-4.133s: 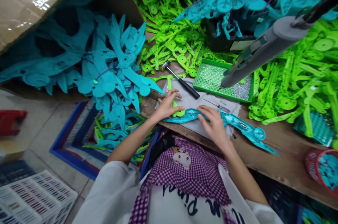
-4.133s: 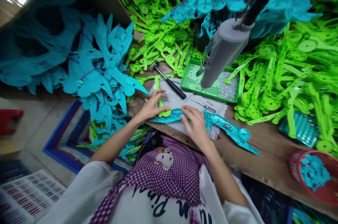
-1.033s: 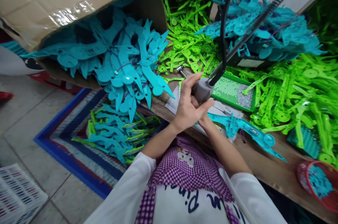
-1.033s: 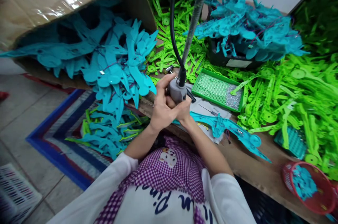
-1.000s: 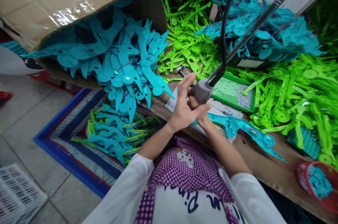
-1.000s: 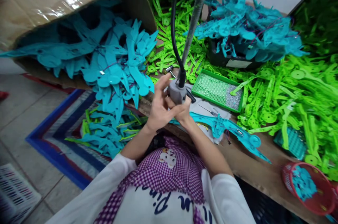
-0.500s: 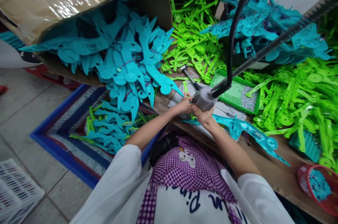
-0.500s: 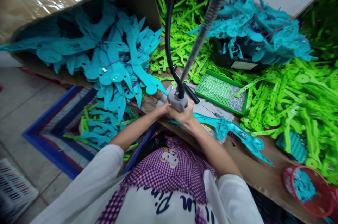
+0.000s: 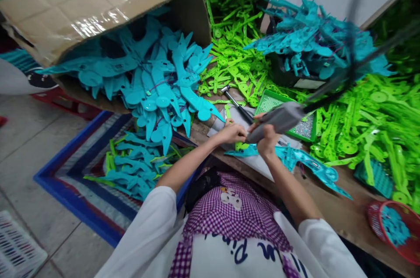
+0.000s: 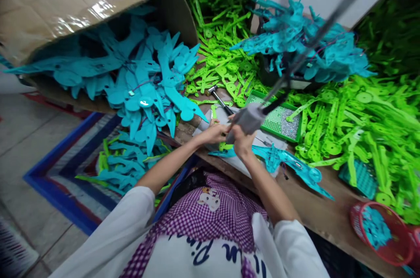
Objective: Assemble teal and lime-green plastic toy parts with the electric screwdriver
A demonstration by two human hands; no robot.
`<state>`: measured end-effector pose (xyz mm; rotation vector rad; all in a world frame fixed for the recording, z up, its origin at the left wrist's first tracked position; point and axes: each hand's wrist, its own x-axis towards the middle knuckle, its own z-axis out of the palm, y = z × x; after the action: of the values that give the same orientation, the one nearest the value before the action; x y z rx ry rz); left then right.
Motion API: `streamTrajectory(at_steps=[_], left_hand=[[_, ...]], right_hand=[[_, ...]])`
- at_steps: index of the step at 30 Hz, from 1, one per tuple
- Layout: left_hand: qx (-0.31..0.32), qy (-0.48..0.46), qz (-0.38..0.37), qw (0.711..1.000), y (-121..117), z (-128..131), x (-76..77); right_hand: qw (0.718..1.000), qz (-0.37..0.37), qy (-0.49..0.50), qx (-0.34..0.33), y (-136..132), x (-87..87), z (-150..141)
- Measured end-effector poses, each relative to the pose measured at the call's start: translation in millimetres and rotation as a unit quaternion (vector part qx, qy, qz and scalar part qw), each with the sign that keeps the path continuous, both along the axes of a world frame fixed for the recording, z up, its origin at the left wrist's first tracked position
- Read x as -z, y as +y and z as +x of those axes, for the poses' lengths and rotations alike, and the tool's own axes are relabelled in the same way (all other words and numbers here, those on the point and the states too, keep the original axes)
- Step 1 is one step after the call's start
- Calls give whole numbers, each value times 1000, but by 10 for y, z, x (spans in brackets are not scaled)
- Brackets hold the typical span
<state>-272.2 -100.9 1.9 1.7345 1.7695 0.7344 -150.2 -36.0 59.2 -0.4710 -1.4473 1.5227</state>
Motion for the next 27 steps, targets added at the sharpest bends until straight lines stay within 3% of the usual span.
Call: streamTrajectory(at_steps=[3, 5, 9, 14, 18, 21, 24, 27], left_hand=[[65, -8, -45, 997, -66, -97, -103], [87, -3, -67, 994, -126, -163, -178], [4, 63, -72, 995, -242, -201, -245], [-71, 70, -76, 992, -315, -114, -188], [-116, 92, -69, 987, -401, -6, -236], [-63, 124, -83, 987, -495, 96, -322], [15, 165, -99, 981, -575, 148, -378], [28, 197, -96, 975, -617, 100, -385]], right_hand=[[996, 6, 21, 84, 241, -278, 167], [993, 19, 0, 113, 367, -366, 278], [986, 16, -51, 157, 460, -293, 410], [969, 20, -56, 240, 457, -227, 394], [972, 32, -73, 221, 484, -268, 391], [973, 67, -118, 187, 530, -246, 535], [956, 149, -221, 124, 568, -125, 926], [902, 215, -359, 105, 502, 138, 1483]])
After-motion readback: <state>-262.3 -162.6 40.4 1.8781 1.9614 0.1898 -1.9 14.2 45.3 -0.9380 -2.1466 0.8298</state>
